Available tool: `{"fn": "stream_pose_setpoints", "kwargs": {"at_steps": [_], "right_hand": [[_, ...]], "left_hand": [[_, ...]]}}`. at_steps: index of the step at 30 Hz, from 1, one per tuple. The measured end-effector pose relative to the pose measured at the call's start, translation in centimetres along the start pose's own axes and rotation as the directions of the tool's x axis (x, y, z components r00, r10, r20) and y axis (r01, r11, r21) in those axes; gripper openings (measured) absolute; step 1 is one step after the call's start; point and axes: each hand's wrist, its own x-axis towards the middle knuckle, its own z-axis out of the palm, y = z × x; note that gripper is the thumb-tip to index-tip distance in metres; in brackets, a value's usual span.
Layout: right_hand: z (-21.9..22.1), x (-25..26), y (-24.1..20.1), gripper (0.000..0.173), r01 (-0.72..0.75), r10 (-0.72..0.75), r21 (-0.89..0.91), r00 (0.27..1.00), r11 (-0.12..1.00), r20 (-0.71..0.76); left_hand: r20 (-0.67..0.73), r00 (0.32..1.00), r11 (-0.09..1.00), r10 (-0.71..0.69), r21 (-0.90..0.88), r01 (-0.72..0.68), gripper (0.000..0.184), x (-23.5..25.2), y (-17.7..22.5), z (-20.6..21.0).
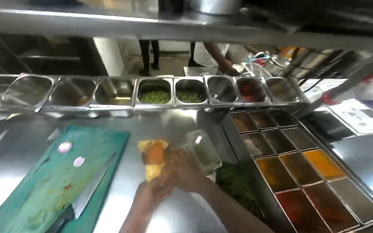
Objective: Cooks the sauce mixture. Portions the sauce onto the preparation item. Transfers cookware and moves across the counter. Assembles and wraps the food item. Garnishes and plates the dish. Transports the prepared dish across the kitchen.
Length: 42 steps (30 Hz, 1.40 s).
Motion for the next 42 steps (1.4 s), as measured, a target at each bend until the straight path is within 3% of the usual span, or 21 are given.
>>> {"fn": "stream_pose_setpoints", "kwargs": {"at_steps": [6, 11, 14, 17, 21, 24, 29, 32, 34, 35, 36, 38, 39, 40, 41, 42], "right_hand": [[1.3, 0.1, 0.8, 0.026, 0.161, -0.163, -0.026, 0.978, 0.987, -0.132], [0.9, 0.7, 1.5, 0.025, 0.085, -0.086, -0.013, 0.996, 0.996, -0.033], [1.0, 1.4, 1.1, 0.030, 0.026, -0.023, -0.059, 0.998, 0.998, 0.063], [0.9, 1.5, 0.8, 0.027, 0.038, -0.037, -0.093, 0.999, 0.995, 0.011], [1.3, 1.6, 1.2, 0.027, 0.042, -0.055, -0.126, 0.993, 0.991, -0.102], [2.3, 1.5, 2.1, 0.022, 0.146, -0.191, -0.193, 0.953, 0.970, -0.237], [2.1, 1.6, 2.9, 0.023, 0.246, -0.322, -0.319, 0.923, 0.915, -0.210], [1.5, 2.0, 2.4, 0.022, 0.215, -0.262, -0.286, 0.956, 0.934, -0.133], [1.0, 2.4, 2.0, 0.021, 0.166, -0.190, -0.217, 0.977, 0.962, -0.096], [0.8, 2.6, 1.9, 0.021, 0.142, -0.160, -0.192, 0.984, 0.971, -0.079], [0.6, 2.8, 1.7, 0.022, 0.120, -0.129, -0.162, 0.990, 0.980, -0.052], [0.2, 3.2, 1.5, 0.025, 0.082, -0.083, -0.126, 0.997, 0.989, 0.002], [0.1, 3.5, 1.3, 0.026, 0.061, -0.058, -0.123, 0.998, 0.991, 0.027], [0.1, 3.8, 1.2, 0.026, 0.038, -0.033, -0.116, 0.998, 0.993, 0.045], [0.0, 3.9, 1.0, 0.025, 0.016, -0.009, -0.117, 0.998, 0.993, 0.060], [0.0, 4.1, 0.8, 0.025, -0.003, 0.012, -0.124, 0.997, 0.992, 0.071]], "left_hand": [[-0.129, 0.992, 0.997, 0.005, -0.070, -0.014, 0.036, 0.6, 0.6, 0.5], [-0.077, 0.997, 0.999, 0.031, -0.019, -0.032, 0.041, 1.4, 0.6, 0.4], [-0.045, 0.996, 0.989, 0.079, -0.126, -0.084, 0.033, 1.6, 0.2, 0.2], [-0.041, 0.996, 0.982, 0.086, -0.164, -0.091, 0.030, 1.7, 0.3, 0.4], [-0.095, 0.994, 0.994, 0.050, -0.096, -0.059, 0.040, 1.8, 0.7, 0.6], [-0.127, 0.992, 0.994, 0.008, -0.104, -0.021, 0.041, 1.8, 1.1, 0.9], [-0.138, 0.989, 0.992, -0.052, -0.124, 0.035, 0.050, 2.0, 1.6, 1.0], [-0.066, 0.996, 0.994, -0.058, -0.101, 0.051, 0.064, 1.6, 2.0, 0.4], [-0.119, 0.990, 0.997, 0.074, 0.007, -0.074, 0.055, 0.7, 1.8, 0.0], [-0.164, 0.957, 0.969, 0.238, 0.113, -0.221, 0.041, 0.3, 1.3, -0.3], [-0.174, 0.879, 0.880, 0.444, 0.267, -0.392, 0.048, 0.1, 0.6, -0.8], [-0.034, 0.613, 0.495, 0.789, 0.627, -0.602, 0.080, 0.6, -0.1, -2.2], [0.111, 0.470, 0.245, 0.876, 0.736, -0.631, 0.076, 1.4, -0.1, -3.1], [0.254, 0.365, 0.029, 0.895, 0.786, -0.618, 0.059, 2.2, 0.2, -3.8], [0.373, 0.307, -0.128, 0.875, 0.791, -0.598, 0.039, 3.0, 0.5, -4.3], [0.453, 0.287, -0.219, 0.844, 0.779, -0.587, 0.025, 3.6, 0.9, -4.6]]}}
